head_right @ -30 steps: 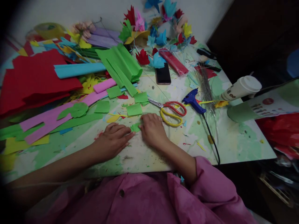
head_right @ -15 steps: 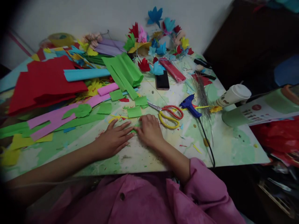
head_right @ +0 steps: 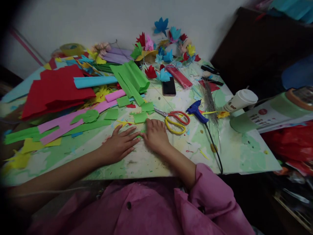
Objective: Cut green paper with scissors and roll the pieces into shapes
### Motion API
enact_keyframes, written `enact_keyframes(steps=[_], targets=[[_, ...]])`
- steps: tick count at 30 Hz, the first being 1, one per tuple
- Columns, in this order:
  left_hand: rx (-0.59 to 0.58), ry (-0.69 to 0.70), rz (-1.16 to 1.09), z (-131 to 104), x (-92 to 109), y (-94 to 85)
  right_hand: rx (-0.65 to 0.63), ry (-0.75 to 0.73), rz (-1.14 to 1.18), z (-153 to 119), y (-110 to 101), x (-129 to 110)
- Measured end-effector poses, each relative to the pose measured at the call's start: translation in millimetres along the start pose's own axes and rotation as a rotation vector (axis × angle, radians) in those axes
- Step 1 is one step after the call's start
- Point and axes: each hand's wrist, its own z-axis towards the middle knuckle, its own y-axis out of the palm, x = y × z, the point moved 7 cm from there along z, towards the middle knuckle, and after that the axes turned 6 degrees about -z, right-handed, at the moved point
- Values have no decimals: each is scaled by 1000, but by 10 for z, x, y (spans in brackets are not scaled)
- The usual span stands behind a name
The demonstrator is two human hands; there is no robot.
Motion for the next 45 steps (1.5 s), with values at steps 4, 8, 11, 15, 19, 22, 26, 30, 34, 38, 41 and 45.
enact_keyframes(steps=[4,8,11,15,19,22,26,30,34,38,41,45], targets=[[3,-20,-9,-1,5,0,4,1,13,-28,-16,26],[4,-10,-12,3,20,-7,-26,-34,18,-37,-9,20],[8,-8,-11,-1,19,-5,-22,-37,37,-43,-17,29],[22,-7,-6,-11,24,-4,-17,-51,44,-46,-19,27],[19,-1,11,-18,38,2,-43,-41,72,-31,-1,47],[22,1,22,-17,41,3,-48,-41,89,-24,7,44],[30,8,32,-18,39,4,-52,-38,109,-28,17,38],[3,5,29,-23,35,14,-4,-52,188,-40,-19,88],[26,-3,7,-11,21,-23,30,-183,357,-52,-90,84],[90,-3,-41,45,-7,-89,-48,-377,326,-67,-79,-56],[150,-20,-62,118,-24,-144,-33,-391,300,-43,-62,-88],[128,-31,7,234,-5,-122,-18,-412,260,-25,-22,-105]])
